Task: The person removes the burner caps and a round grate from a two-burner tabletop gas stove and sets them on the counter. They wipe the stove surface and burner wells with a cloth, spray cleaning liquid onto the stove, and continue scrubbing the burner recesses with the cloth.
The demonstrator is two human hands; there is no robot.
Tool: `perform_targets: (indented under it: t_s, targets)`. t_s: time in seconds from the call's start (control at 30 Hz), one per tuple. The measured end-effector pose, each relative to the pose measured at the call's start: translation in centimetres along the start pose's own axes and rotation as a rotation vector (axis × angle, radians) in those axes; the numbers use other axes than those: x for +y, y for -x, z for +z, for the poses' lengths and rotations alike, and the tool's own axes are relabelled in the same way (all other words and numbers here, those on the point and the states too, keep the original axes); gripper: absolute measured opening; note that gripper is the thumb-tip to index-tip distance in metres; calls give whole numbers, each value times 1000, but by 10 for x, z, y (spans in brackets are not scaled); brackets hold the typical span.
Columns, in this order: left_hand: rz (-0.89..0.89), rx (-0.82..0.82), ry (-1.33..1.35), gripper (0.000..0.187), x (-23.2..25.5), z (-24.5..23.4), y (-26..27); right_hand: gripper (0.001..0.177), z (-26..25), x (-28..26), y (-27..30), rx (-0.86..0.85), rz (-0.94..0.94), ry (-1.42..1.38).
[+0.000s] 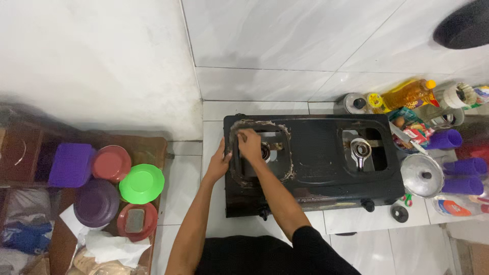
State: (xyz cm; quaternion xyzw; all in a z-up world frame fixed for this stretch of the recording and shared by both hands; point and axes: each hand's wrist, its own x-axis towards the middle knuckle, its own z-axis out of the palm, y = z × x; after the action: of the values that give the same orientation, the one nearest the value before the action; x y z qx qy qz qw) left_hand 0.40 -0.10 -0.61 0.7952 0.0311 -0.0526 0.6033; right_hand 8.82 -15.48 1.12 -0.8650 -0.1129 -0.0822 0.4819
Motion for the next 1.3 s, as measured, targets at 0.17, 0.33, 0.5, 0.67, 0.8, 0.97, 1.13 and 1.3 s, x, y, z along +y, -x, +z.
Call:
perform_targets:
  t_s: [0.17,0.33,0.5,0.67,0.8,0.97,1.13,1.3]
  targets:
    - [-92,7,-41,75,-5,3,-4,20,-1,-2,18,-53,-6,61]
    - [-64,54,-82,75,-8,5,-3,19,-9,-9,46,-118,-7,46]
    - [-36,42,-39,72,-12,9,2,19,2,-9,6,26,15,-14]
    - [1,25,-74,71,-8,4,2,18,-3,-15,36,-2,-8,38]
    - [-130,-36,-131,73,0,5,-2,18,-9,-15,51,-62,63,1]
    - [-3,20,-95,71,-4,6,0,21,3,-9,15,-25,43,58]
    - [34,42,-76,71,-9,4,1,18,-3,-16,42,-18,22,32]
    - [-88,10,-110,71,-5,6,-2,17,-14,-18,50,-122,60,26]
